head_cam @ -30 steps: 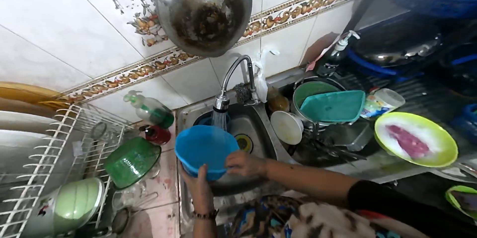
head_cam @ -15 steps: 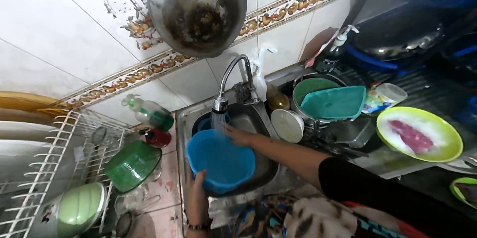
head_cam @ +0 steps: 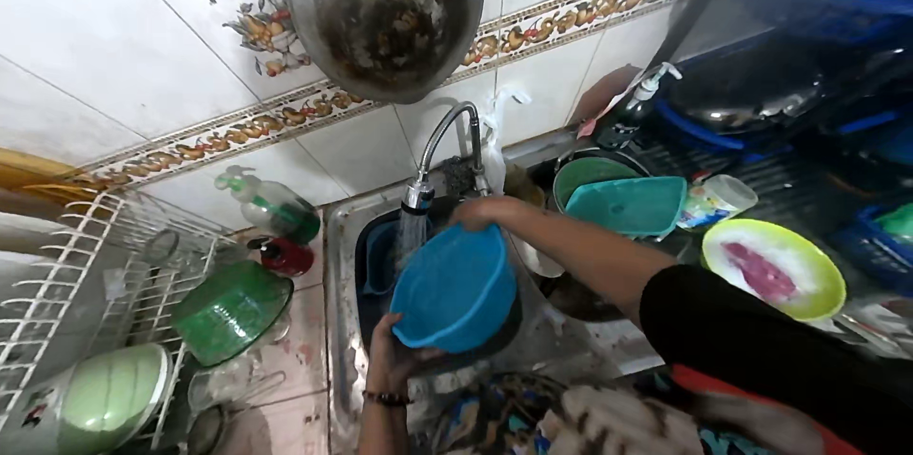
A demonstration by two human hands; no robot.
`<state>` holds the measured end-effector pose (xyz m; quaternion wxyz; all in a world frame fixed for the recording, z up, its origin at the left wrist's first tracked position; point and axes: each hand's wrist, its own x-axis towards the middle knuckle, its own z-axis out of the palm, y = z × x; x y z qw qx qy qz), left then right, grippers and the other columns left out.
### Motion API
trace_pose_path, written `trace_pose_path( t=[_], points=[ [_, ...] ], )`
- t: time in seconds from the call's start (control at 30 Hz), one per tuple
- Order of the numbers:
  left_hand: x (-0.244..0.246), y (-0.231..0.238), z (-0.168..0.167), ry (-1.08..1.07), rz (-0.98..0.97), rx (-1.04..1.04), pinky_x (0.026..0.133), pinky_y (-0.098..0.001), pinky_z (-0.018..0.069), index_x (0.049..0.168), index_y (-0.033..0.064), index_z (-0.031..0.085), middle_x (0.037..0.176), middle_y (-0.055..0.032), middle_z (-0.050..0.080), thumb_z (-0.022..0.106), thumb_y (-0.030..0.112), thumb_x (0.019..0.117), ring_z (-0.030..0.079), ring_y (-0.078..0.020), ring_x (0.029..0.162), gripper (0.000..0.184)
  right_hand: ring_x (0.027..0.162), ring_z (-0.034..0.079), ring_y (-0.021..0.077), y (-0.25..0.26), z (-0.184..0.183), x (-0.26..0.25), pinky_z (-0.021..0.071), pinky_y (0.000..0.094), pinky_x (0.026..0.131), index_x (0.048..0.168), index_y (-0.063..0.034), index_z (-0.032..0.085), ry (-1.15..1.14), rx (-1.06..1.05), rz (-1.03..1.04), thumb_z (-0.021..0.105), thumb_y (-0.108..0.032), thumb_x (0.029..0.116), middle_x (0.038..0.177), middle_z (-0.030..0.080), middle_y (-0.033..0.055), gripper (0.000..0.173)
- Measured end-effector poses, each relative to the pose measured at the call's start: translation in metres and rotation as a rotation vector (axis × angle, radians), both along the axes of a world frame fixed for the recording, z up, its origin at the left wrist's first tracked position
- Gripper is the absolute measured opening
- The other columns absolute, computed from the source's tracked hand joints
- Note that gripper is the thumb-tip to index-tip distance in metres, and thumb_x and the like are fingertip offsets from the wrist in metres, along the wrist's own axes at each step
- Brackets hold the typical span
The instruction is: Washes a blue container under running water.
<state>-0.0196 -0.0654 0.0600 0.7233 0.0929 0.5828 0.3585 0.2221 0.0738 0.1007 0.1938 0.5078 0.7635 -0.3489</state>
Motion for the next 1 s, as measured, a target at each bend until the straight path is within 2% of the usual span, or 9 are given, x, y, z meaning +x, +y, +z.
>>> trace_pose_path(
  t=[0.1,0.2,0.3,0.4,0.57,0.7,0.77,0.87,1.0],
  points=[
    [0.0,0.025,-0.02,0.15,-0.202,0.092,0.065,-0.0395,0.059,0.127,0.0025,0.051,0.099,-0.0146,0.066,0.041,0.006,0.1022,0.069,-0.0226,0.081,0.027,0.129,0.054,0.0482,0.005,0.027,-0.002,0.0424,0.0658,0.104,0.129,0.009,0.062,-0.106,0.047,-0.007,0.054,0.0,0.1014,0.133,0.059,0.0316,0.03],
    [0.001,0.06,-0.042,0.413,-0.532,0.351,0.08,-0.0375,0.0582,0.14,-0.0043,0.046,0.117,-0.0207,0.064,0.059,-0.009,0.0943,0.068,-0.0222,0.094,0.048,0.132,0.053,0.0471,-0.004,0.057,-0.011,0.0424,0.0649,0.104,0.127,0.0138,0.059,-0.109,0.065,-0.162,0.05,-0.003,0.1043,0.136,0.056,0.0323,0.03],
    [0.014,0.093,-0.049,0.723,-0.773,0.519,0.1,-0.0453,0.0517,0.134,-0.0105,0.052,0.125,-0.0285,0.062,0.063,0.01,0.1001,0.065,-0.0327,0.113,0.041,0.123,0.059,0.0442,-0.022,0.08,-0.02,0.0473,0.0631,0.098,0.122,0.0092,0.062,-0.034,0.124,-0.35,0.047,-0.007,0.1069,0.129,0.061,0.0289,0.027],
    [0.033,0.114,-0.043,0.976,-0.85,0.559,0.109,-0.0517,0.0427,0.132,-0.0116,0.057,0.128,-0.0319,0.062,0.05,0.026,0.1082,0.06,-0.0409,0.124,0.045,0.119,0.062,0.043,-0.036,0.086,-0.025,0.0504,0.0592,0.097,0.13,0.0069,0.058,-0.002,0.24,-0.433,0.047,-0.006,0.1064,0.124,0.063,0.0275,0.029],
    [0.043,0.121,-0.046,0.955,-0.758,0.583,0.118,-0.0465,0.0341,0.145,-0.0136,0.042,0.144,-0.0334,0.05,0.043,0.015,0.1097,0.048,-0.0404,0.139,0.045,0.113,0.065,0.0441,-0.05,0.075,-0.023,0.0538,0.0565,0.093,0.138,0.0055,0.049,0.033,0.462,-0.572,0.048,-0.004,0.1054,0.119,0.063,0.0279,0.034],
    [0.037,0.116,-0.056,0.87,-0.666,0.556,0.116,-0.0472,0.0366,0.145,-0.0137,0.041,0.144,-0.0336,0.05,0.042,0.014,0.1099,0.049,-0.0397,0.137,0.045,0.101,0.069,0.0463,-0.053,0.055,-0.023,0.0569,0.0574,0.082,0.134,0.0092,0.05,0.043,0.634,-0.658,0.048,0.001,0.1034,0.119,0.063,0.0297,0.032],
    [0.039,0.111,-0.062,0.761,-0.576,0.515,0.11,-0.0476,0.0442,0.146,-0.0117,0.04,0.141,-0.0325,0.052,0.041,0.015,0.1102,0.055,-0.0376,0.13,0.045,0.095,0.07,0.047,-0.053,0.047,-0.024,0.058,0.0573,0.078,0.133,0.008,0.05,0.062,0.706,-0.706,0.048,0.001,0.104,0.119,0.063,0.0299,0.03],
    [0.045,0.102,-0.065,0.53,-0.361,0.424,0.083,-0.0457,0.0593,0.148,-0.0057,0.038,0.128,-0.0296,0.057,0.038,0.019,0.112,0.067,-0.0323,0.103,0.043,0.093,0.071,0.0453,-0.05,0.037,-0.025,0.0586,0.0562,0.077,0.137,0.0041,0.047,0.111,0.735,-0.775,0.047,0.0,0.105,0.127,0.061,0.0284,0.032],
    [0.052,0.093,-0.064,0.285,-0.183,0.363,0.064,-0.0377,0.061,0.141,-0.0042,0.039,0.101,-0.021,0.066,0.036,0.021,0.1126,0.07,-0.0242,0.074,0.038,0.093,0.071,0.0456,-0.046,0.011,-0.027,0.0594,0.0556,0.079,0.142,0.0051,0.043,0.242,0.759,-0.917,0.048,0.0,0.1044,0.131,0.059,0.0303,0.039]
  ],
)
